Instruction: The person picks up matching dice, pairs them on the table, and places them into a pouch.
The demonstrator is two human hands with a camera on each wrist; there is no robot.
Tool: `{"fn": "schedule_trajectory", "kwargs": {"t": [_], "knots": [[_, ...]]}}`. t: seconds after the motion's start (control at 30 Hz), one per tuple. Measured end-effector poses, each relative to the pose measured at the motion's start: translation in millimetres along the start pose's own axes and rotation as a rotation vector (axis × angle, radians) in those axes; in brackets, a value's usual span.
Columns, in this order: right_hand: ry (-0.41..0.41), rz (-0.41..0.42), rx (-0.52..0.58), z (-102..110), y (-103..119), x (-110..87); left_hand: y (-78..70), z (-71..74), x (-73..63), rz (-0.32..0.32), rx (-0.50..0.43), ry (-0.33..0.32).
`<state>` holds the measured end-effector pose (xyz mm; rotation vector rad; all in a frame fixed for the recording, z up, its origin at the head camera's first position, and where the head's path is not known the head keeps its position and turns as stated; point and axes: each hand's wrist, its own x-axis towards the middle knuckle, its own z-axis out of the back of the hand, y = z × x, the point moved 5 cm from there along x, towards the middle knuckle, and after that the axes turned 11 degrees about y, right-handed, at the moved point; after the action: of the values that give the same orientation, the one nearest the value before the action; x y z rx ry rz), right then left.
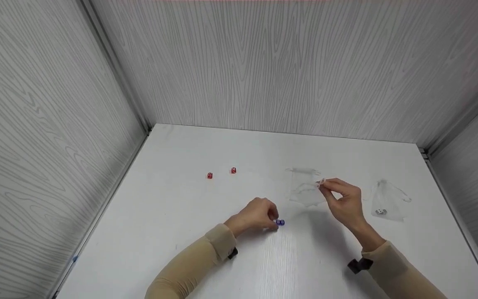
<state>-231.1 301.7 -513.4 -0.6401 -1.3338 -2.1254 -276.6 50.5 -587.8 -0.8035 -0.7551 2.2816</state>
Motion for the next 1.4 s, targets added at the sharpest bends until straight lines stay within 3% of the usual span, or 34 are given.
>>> {"fn": "schedule_trajectory", "kwargs": {"t": [0.4,0.5,0.63,0.8,0.93,1.1,1.4], "knots": [[-0.018,-0.032,-0.035,-1,-5,-3.2,-4.7,1.2,0.0,-0.074,0.098,-0.037],[-0.020,-0.037,-0.053,0,-6,-3.1,-4.2,11.5,-3.0,-0.052,0.075,-0.063],[-0.017,-0.034,-0.059,0,-5,-3.0,-7.7,36.0,-8.8,-0.047,0.040,-0.154],[0.002,-0.035,-0.080,-1,-4,-4.8,-30.1,62.3,-17.8,-0.108,0.006,-0.263],[0.022,-0.043,-0.088,-4,-4,-5.4,-53.7,70.5,-19.1,-0.204,-0.002,-0.289],[0.036,-0.052,-0.087,-9,-5,-5.4,-72.4,71.0,-12.5,-0.276,-0.003,-0.280],[0.051,-0.049,-0.094,-12,-3,-4.0,-82.7,64.3,0.6,-0.290,0.003,-0.300]]}}
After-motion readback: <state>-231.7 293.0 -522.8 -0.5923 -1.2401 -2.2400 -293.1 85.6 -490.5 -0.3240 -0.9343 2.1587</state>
